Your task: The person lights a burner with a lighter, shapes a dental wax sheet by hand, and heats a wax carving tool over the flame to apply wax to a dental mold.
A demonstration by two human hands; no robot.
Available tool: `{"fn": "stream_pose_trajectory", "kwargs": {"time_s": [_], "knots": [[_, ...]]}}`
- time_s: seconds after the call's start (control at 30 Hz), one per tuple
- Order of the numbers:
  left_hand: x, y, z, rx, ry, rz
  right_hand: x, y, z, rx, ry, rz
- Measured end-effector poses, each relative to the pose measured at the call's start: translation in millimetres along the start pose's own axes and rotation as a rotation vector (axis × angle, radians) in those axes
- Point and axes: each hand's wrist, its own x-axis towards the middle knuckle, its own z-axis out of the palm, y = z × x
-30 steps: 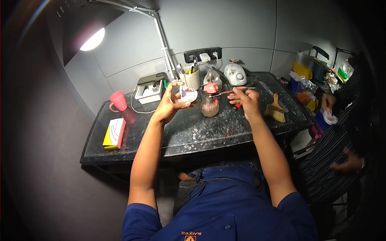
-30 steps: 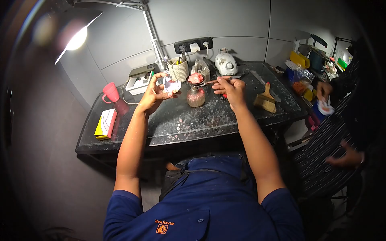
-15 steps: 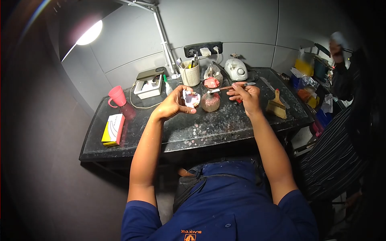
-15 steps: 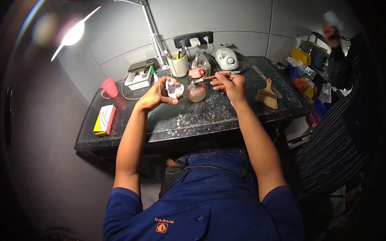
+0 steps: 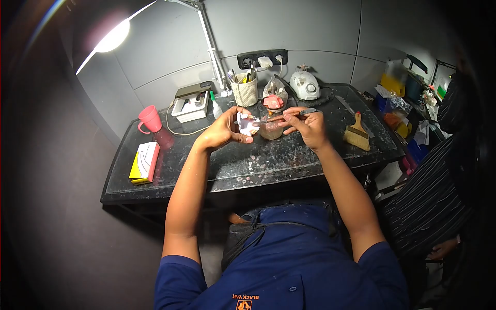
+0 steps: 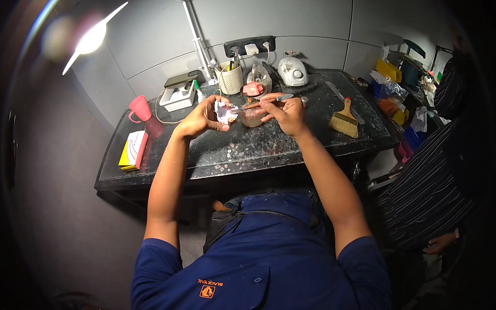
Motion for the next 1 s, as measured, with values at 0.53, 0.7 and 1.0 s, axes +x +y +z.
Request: {"fn": "stream_pose_trajectory", "kwargs": {"time_s": [0.53, 0.7, 1.0], "knots": [[-0.4, 0.8, -1.3, 0.005, 0.000, -0.023, -0.4, -1.2, -3.4, -0.022, 0.003, -0.017], [-2.5, 5.6, 1.4, -0.016, 0.006, -0.040, -0.2, -2.9, -3.0, -0.008, 0.016, 0.002], [-1.6, 1.7, -0.6, -0.034, -0.013, -0.008, -0.5, -5.2, -4.2, -0.022, 0.003, 0.004]]}}
